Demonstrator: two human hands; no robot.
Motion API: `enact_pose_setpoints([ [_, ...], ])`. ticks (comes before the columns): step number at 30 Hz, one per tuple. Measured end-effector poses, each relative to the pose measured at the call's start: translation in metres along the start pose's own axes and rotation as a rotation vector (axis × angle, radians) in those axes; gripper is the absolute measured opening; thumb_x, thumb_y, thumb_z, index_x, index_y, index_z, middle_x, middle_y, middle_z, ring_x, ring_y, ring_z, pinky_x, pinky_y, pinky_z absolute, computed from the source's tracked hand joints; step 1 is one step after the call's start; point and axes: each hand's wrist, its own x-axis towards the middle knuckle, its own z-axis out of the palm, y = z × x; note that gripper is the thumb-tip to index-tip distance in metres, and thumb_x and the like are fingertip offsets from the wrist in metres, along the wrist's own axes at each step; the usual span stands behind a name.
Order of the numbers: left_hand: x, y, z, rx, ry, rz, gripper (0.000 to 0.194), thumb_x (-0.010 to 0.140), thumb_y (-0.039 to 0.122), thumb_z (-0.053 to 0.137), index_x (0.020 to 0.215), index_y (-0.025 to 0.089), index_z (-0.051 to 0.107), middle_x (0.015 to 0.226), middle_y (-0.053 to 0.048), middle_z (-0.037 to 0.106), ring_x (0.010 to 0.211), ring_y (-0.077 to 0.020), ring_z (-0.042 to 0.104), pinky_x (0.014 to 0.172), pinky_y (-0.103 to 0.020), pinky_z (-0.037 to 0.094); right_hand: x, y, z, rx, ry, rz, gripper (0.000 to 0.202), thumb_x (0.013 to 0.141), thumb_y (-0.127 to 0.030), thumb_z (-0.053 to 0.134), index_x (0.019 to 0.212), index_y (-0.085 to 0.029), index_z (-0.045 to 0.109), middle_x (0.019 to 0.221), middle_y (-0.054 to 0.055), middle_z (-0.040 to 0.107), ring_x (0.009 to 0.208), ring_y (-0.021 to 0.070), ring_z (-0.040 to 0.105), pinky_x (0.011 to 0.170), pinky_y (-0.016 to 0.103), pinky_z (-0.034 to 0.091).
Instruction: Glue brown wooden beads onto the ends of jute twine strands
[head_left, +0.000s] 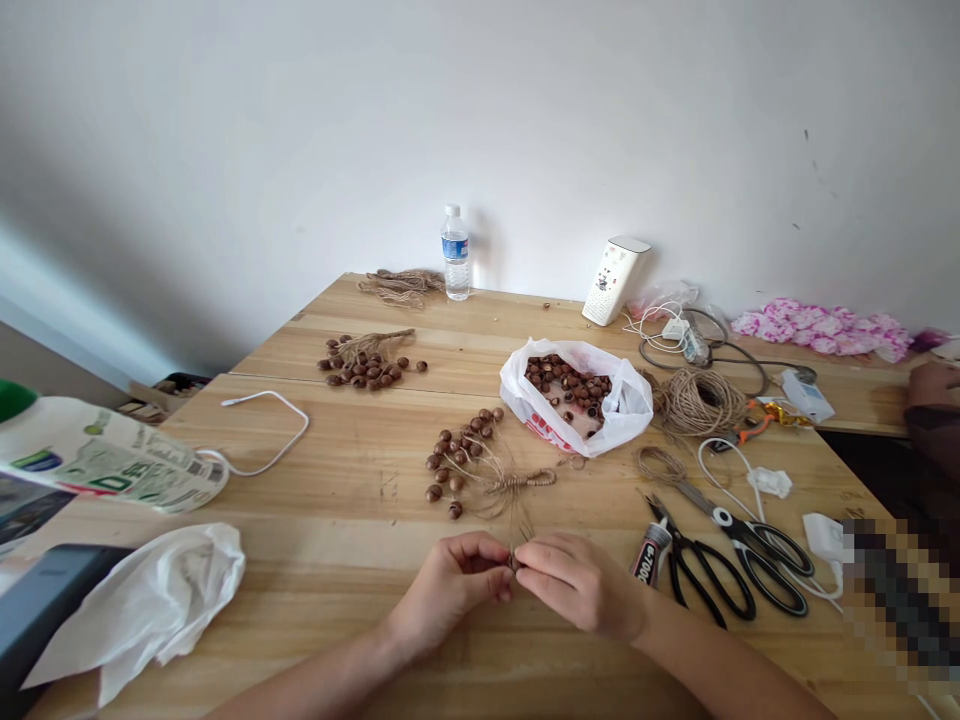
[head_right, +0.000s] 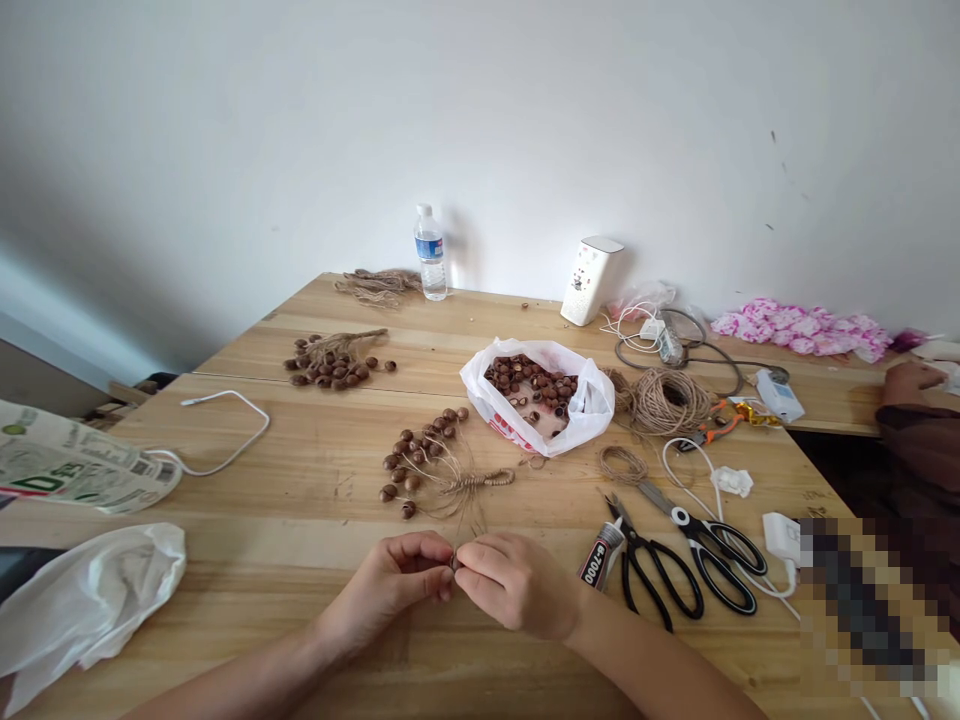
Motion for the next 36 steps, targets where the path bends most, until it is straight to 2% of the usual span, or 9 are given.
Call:
enact_pose_setpoints([
  [5,-0.004,0.001,-0.001,0.268,0.013,0.170,0.010,0.069,0.024,0.069,0.072,0.015,0.069,0.071,-0.002,0.060,0.065,-0.0131,0.056,0.061,-0.024,0.044,-0.001,0.000,0.002,0.018,0.018,0.017,0.024,0.091,-0.012,0.041,0.082,-0.014,0.062,0.085,0.008,0.064,0.077,0.0168,0.058,0.069,0.028,0.050],
  [9,-0.006,0.000,-0.002,0.530,0.035,0.322,0.014,0.077,0.026,0.061,0.075,0.016,0.070,0.077,-0.005,0.059,0.070,-0.0152,0.057,0.063,-0.024,0.044,-0.003,0.000,0.006,0.041,0.076,0.030,0.020,0.091,-0.012,0.042,0.090,-0.016,0.062,0.086,0.008,0.065,0.080,0.0171,0.060,0.072,0.028,0.052],
  [13,-0.007,0.000,0.000,0.628,0.012,0.433,0.017,0.081,0.022,0.054,0.080,0.017,0.070,0.078,-0.006,0.058,0.073,-0.0156,0.057,0.065,-0.024,0.046,-0.005,-0.002,0.010,0.054,0.122,0.070,0.019,0.090,-0.013,0.043,0.098,-0.014,0.060,0.085,0.009,0.065,0.080,0.0182,0.060,0.071,0.029,0.053],
  [16,-0.011,0.001,0.002,0.640,-0.004,0.493,0.020,0.084,0.017,0.049,0.091,0.018,0.068,0.086,-0.007,0.058,0.081,-0.0169,0.057,0.073,-0.026,0.047,-0.004,-0.005,0.011,0.011,0.116,0.056,0.021,0.090,-0.009,0.040,0.097,-0.011,0.060,0.083,0.011,0.064,0.078,0.0190,0.059,0.069,0.031,0.052],
  [20,-0.014,0.002,0.004,0.603,-0.049,0.479,0.026,0.084,0.015,0.047,0.104,0.020,0.062,0.098,-0.009,0.057,0.092,-0.0186,0.055,0.082,-0.029,0.046,-0.003,-0.008,0.012,-0.010,0.081,0.030,0.025,0.090,-0.009,0.036,0.091,-0.013,0.060,0.080,0.010,0.062,0.078,0.0197,0.057,0.068,0.032,0.051],
  [26,-0.008,0.001,0.002,0.531,0.001,0.373,0.020,0.082,0.023,0.053,0.098,0.018,0.064,0.096,-0.008,0.056,0.092,-0.0195,0.055,0.081,-0.030,0.047,-0.004,-0.009,0.017,0.216,0.145,0.349,0.017,0.091,-0.018,0.038,0.081,-0.018,0.051,0.065,0.002,0.052,0.061,0.0134,0.049,0.059,0.025,0.044],
  [30,-0.006,0.001,0.001,0.496,0.054,0.318,0.017,0.078,0.027,0.059,0.088,0.017,0.068,0.085,-0.006,0.057,0.082,-0.0183,0.056,0.073,-0.028,0.048,-0.002,-0.010,0.018,0.261,0.122,0.446,0.019,0.091,-0.022,0.042,0.073,-0.018,0.048,0.065,0.000,0.048,0.061,0.0122,0.048,0.061,0.023,0.042],
  [32,-0.004,0.001,0.000,0.470,0.083,0.290,0.017,0.077,0.027,0.061,0.088,0.017,0.069,0.085,-0.006,0.059,0.082,-0.0185,0.057,0.073,-0.028,0.048,-0.001,-0.010,0.016,0.271,0.091,0.448,0.019,0.091,-0.021,0.041,0.075,-0.018,0.051,0.067,0.001,0.049,0.064,0.0124,0.049,0.064,0.023,0.043],
  [36,-0.001,-0.004,-0.003,0.365,0.097,0.283,0.021,0.077,0.026,0.061,0.095,0.020,0.068,0.092,-0.007,0.061,0.089,-0.0201,0.058,0.079,-0.032,0.048,-0.002,-0.007,0.013,0.265,0.087,0.302,0.022,0.090,-0.014,0.038,0.090,-0.016,0.060,0.084,0.007,0.057,0.080,0.0154,0.054,0.074,0.026,0.045],
])
